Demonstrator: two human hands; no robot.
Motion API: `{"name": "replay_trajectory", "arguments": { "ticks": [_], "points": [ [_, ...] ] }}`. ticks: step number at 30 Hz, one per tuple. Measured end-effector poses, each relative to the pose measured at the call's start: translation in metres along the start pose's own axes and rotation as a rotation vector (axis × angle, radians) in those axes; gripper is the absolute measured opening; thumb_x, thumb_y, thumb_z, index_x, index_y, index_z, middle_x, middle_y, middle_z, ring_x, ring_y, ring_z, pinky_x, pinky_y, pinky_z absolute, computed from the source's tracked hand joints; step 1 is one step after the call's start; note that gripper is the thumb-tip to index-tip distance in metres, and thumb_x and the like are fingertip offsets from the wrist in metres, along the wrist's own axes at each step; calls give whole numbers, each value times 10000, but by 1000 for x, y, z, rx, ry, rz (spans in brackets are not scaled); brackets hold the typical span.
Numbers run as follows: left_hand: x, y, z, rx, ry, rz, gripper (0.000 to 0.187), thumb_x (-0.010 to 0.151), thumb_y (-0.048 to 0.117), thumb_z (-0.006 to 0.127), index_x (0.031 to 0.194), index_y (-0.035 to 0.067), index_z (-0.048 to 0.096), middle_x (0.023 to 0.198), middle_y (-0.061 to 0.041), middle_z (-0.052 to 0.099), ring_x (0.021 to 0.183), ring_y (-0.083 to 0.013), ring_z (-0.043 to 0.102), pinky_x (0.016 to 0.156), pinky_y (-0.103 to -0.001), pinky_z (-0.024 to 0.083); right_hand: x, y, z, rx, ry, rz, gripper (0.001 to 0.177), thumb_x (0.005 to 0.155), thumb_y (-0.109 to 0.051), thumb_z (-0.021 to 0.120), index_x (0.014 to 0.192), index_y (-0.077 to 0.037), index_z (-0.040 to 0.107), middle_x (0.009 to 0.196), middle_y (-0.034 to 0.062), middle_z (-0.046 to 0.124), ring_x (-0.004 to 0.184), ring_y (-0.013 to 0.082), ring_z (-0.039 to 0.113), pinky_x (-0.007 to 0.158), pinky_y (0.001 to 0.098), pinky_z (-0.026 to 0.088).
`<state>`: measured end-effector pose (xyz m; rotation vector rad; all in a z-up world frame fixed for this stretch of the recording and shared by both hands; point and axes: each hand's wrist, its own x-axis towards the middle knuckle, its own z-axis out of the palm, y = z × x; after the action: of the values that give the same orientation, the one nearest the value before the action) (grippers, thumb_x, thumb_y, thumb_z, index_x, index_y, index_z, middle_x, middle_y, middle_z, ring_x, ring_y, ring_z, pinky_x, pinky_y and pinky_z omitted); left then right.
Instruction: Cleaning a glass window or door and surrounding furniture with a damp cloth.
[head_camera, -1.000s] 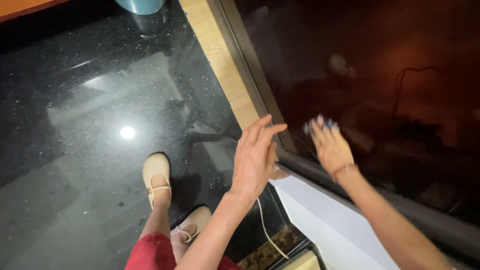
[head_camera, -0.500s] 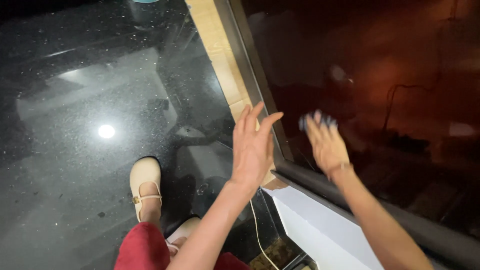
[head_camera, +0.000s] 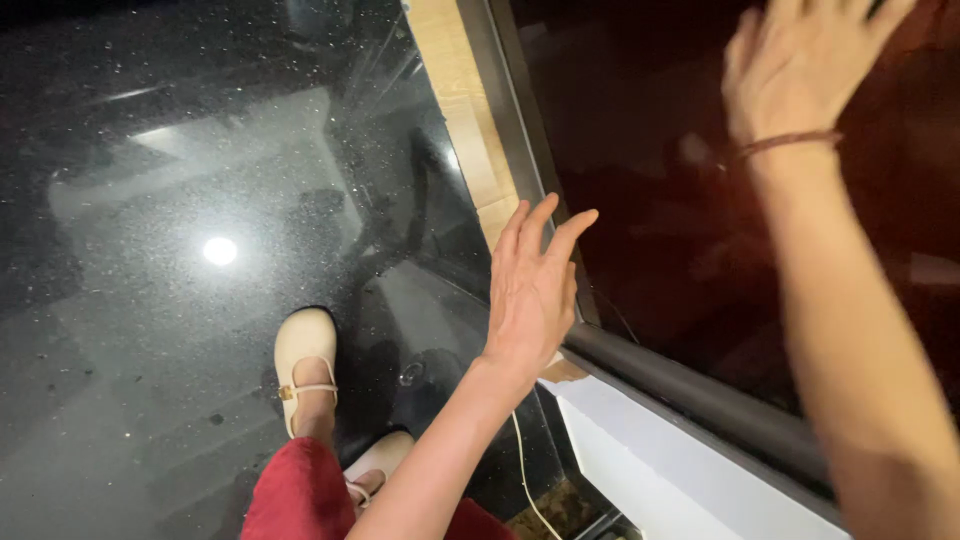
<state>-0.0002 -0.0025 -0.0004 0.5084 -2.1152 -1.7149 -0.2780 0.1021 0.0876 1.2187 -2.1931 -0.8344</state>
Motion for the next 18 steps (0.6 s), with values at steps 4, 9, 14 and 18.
{"name": "replay_trajectory", "arguments": {
  "ticks": [4, 9, 14, 18],
  "points": [
    [7, -6, -4, 41, -4, -26, 690, 792, -87, 637, 1426, 173, 558, 1533, -209, 443, 1452, -464, 363, 1187, -533, 334, -64, -75, 42, -343, -208, -229, 522, 1065, -202, 450, 1540, 7, 511, 1648, 176, 407, 1520, 415, 374, 1206, 568, 304],
    [14, -15, -6, 76, -15, -48, 682, 792, -81, 649, 1416, 180, 564, 1526, -201, 451, 1454, -457, 362, 1198, -538, 321, -208, -112, 58, -131, -709, -598, 613, 944, -228, 425, 1519, -16, 423, 1592, 165, 368, 1465, 315, 359, 1179, 480, 293],
    [27, -18, -11, 69, 0, -23, 687, 787, -78, 658, 1420, 168, 550, 1536, -210, 442, 1456, -462, 353, 1199, -540, 315, -138, -78, 57, -79, -506, -581, 573, 925, -198, 462, 1464, -15, 532, 1576, 175, 456, 1368, 269, 490, 1164, 451, 359],
    [34, -23, -10, 71, -11, -6, 699, 796, -89, 659, 1430, 187, 553, 1528, -199, 448, 1456, -451, 364, 1201, -532, 324, 6, -48, 39, 98, -183, -186, 440, 991, -117, 551, 1410, 4, 609, 1593, 235, 472, 1376, 399, 484, 1152, 571, 372]
  ]
}}
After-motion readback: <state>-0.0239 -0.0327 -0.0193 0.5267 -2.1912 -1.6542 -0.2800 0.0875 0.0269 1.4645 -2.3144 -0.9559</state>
